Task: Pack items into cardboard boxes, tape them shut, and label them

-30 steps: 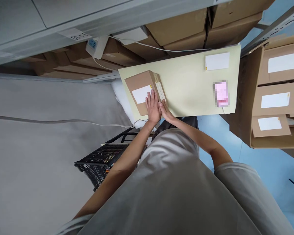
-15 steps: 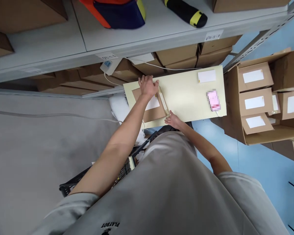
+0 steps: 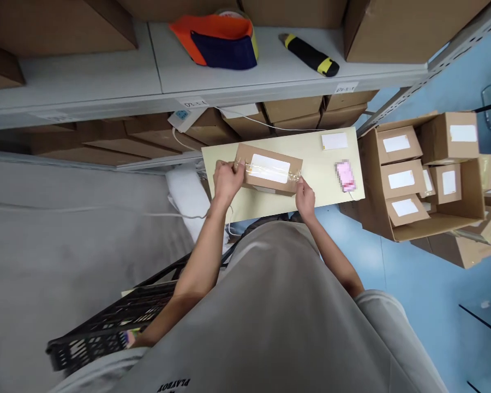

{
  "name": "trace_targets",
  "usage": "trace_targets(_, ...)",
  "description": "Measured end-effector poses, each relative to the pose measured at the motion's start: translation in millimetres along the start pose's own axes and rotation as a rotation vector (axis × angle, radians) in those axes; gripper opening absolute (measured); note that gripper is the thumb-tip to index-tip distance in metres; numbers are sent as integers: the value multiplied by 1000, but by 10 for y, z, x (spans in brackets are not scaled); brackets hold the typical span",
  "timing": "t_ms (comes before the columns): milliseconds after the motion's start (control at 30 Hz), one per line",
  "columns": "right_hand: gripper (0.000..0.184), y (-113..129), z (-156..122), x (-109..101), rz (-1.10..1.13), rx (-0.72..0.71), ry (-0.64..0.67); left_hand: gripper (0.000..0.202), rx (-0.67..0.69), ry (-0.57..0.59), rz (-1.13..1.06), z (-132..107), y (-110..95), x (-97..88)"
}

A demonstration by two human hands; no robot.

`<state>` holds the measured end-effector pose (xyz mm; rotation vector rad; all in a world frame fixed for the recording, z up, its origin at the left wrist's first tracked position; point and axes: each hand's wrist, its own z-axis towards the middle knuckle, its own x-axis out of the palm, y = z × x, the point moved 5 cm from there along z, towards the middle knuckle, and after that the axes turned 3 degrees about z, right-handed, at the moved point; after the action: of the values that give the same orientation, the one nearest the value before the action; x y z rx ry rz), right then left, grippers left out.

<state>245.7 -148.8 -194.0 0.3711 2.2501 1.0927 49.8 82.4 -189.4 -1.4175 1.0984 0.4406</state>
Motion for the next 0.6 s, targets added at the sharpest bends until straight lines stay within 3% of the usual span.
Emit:
trace_targets(133,82,43,172,-260,-270,-95,-186,55,-76,58,-33,-397,84,318)
trace_targets(400,54,-157,448,-271,-387,-98,-117,73,-187,162,-51,-614,343,684)
trace_targets(600,93,-182,584,-94,-359,-105,9,81,-335,154,-114,-642,231,854)
